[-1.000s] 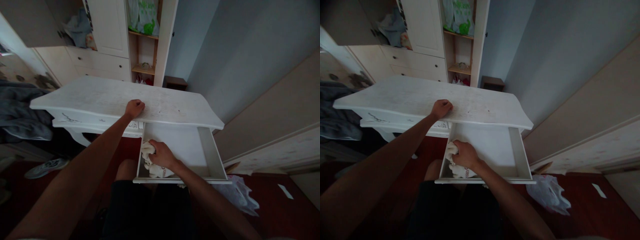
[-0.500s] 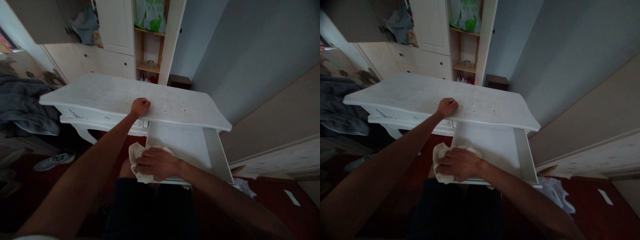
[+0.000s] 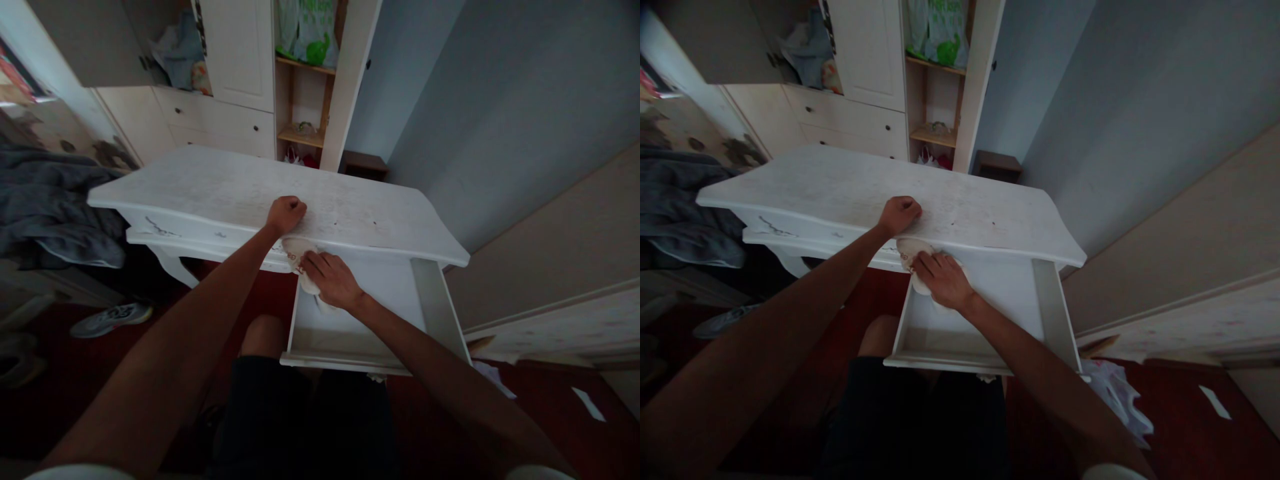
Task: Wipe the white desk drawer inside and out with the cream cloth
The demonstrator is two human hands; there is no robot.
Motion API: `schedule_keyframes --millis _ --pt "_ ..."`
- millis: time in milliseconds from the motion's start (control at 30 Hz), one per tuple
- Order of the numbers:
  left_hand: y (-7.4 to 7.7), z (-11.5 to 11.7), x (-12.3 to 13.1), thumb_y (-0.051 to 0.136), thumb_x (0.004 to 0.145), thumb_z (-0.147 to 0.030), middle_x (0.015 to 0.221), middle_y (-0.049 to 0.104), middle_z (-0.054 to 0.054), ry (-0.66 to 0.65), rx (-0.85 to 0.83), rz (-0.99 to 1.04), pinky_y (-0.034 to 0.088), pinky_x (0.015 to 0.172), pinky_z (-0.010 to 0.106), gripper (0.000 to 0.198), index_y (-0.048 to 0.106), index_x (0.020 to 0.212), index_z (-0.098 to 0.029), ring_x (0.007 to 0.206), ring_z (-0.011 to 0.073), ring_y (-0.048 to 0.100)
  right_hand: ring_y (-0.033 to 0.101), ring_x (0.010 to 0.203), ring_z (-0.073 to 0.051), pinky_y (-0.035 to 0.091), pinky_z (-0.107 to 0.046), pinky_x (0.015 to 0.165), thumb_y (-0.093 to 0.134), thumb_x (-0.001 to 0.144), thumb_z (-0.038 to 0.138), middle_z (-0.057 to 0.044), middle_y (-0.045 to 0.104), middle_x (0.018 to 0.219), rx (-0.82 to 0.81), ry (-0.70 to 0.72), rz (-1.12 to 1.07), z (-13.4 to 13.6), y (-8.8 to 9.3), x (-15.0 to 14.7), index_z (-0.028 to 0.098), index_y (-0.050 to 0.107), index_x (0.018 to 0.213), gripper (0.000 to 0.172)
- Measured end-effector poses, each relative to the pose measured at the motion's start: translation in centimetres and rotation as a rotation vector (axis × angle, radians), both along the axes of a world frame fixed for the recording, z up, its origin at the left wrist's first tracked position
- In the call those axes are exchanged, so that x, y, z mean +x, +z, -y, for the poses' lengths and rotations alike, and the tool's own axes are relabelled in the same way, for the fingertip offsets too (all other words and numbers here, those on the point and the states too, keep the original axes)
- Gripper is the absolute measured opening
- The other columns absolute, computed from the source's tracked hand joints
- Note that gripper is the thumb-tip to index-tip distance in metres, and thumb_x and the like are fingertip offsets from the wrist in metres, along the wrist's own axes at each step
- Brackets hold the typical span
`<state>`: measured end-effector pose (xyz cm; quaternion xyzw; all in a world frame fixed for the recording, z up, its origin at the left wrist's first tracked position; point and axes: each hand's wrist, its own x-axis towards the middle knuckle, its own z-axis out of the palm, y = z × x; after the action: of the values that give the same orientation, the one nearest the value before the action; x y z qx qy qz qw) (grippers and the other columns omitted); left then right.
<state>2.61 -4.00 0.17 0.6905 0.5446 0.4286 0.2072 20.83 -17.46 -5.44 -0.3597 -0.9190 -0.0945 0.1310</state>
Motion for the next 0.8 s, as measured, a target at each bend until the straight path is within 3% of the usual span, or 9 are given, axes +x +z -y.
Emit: schedule_keyframes --millis 233,367,467,567,667,800 --pt "0.1 0.1 0.0 0.051 0.075 -0.027 0.059 0.057 0.002 -0.004 -0.002 0.001 0.038 0.065 0.031 0.021 0.061 0.058 -0.019 0.065 0.0183 0.053 0.052 0.114 -0.032 0.042 -0.045 0.090 0.039 0.099 0.012 -0.019 0.055 0.145 0.003 -0.253 0.167 0.2 -1.0 1.4 0.013 0.054 0.140 0.044" --pt "0.1 0.2 -0.1 0.051 0.074 -0.028 0.059 0.058 0.002 -0.021 -0.006 0.020 0.038 0.065 0.031 0.020 0.061 0.059 -0.019 0.065 0.0178 0.052 0.050 0.120 -0.035 0.043 -0.048 0.091 0.056 0.092 0.025 -0.022 0.052 0.146 -0.093 -0.449 0.239 -0.4 -1.0 1.5 0.012 0.053 0.140 0.049" --pt "0.2 0.3 -0.1 0.050 0.075 -0.028 0.062 0.060 0.002 -0.017 -0.001 0.010 0.039 0.066 0.031 0.021 0.061 0.059 -0.020 0.067 0.0181 0.054 0.050 0.123 -0.036 0.047 -0.049 0.091 0.063 0.087 0.037 -0.021 0.049 0.148 -0.159 -0.503 0.254 -0.8 -0.6 1.4 0.014 0.051 0.141 0.059" --pt "0.2 0.4 -0.2 0.050 0.075 -0.028 0.063 0.061 0.003 -0.012 -0.006 0.002 0.039 0.065 0.031 0.021 0.061 0.060 -0.019 0.067 0.0181 0.054 0.051 0.124 -0.034 0.051 -0.046 0.090 0.059 0.089 0.036 -0.020 0.050 0.148 -0.179 -0.503 0.271 -1.1 -0.3 1.9 0.016 0.051 0.139 0.055" --pt "0.3 0.4 -0.2 0.051 0.075 -0.028 0.062 0.060 0.002 -0.018 -0.008 0.016 0.039 0.064 0.030 0.021 0.062 0.060 -0.019 0.065 0.0175 0.054 0.054 0.122 -0.032 0.053 -0.044 0.089 0.053 0.093 0.033 -0.019 0.051 0.148 -0.174 -0.533 0.277 -1.2 -0.5 3.4 0.017 0.052 0.137 0.047" --pt "0.2 0.4 -0.3 0.051 0.076 -0.027 0.059 0.059 0.001 -0.022 0.004 0.033 0.039 0.062 0.030 0.022 0.062 0.060 -0.019 0.063 0.0164 0.052 0.059 0.116 -0.032 0.056 -0.043 0.083 0.045 0.097 0.029 -0.018 0.057 0.139 -0.187 -0.703 0.275 -0.8 -0.8 6.8 0.018 0.053 0.135 0.041"
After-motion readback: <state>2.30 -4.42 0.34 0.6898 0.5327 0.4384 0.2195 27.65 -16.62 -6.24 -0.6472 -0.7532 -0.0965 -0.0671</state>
